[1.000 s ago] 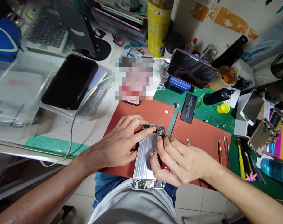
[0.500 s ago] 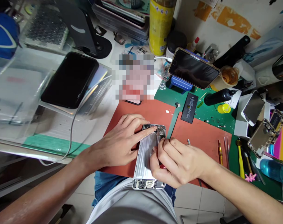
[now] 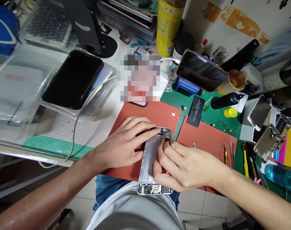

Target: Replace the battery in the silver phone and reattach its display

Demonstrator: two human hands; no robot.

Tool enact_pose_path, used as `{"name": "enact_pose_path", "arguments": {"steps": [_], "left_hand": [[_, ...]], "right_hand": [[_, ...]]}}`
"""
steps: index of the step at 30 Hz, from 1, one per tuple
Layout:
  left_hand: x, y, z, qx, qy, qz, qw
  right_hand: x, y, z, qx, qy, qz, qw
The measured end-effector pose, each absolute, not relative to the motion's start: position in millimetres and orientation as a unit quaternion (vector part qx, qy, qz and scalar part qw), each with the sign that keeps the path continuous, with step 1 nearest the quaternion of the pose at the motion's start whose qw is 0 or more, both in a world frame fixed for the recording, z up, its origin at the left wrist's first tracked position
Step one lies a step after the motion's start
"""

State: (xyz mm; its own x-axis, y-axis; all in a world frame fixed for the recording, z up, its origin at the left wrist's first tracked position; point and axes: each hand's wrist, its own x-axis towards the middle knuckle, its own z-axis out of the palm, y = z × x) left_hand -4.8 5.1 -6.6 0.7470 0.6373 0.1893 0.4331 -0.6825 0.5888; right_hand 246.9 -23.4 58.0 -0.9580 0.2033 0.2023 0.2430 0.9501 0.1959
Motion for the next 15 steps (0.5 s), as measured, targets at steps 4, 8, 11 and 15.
{"name": "enact_pose_path", "arguments": {"steps": [4, 8, 11, 15], "left_hand": [[-6, 5, -9, 0.89, 0.3, 0.21, 0.273], [-6, 4, -11, 0.881, 0.308, 0.225, 0.279], [-6, 4, -11, 0.879, 0.311, 0.228, 0.279], [-6, 4, -11, 0.877, 0.313, 0.237, 0.278]], "right_hand": [[246, -20, 61, -0.097, -0.983, -0.136, 0.08], [245, -15, 64, -0.087, -0.982, -0.152, 0.069], [244, -12, 68, -0.078, -0.985, -0.142, 0.051], [241, -11, 71, -0.079, -0.988, -0.125, 0.053]]}}
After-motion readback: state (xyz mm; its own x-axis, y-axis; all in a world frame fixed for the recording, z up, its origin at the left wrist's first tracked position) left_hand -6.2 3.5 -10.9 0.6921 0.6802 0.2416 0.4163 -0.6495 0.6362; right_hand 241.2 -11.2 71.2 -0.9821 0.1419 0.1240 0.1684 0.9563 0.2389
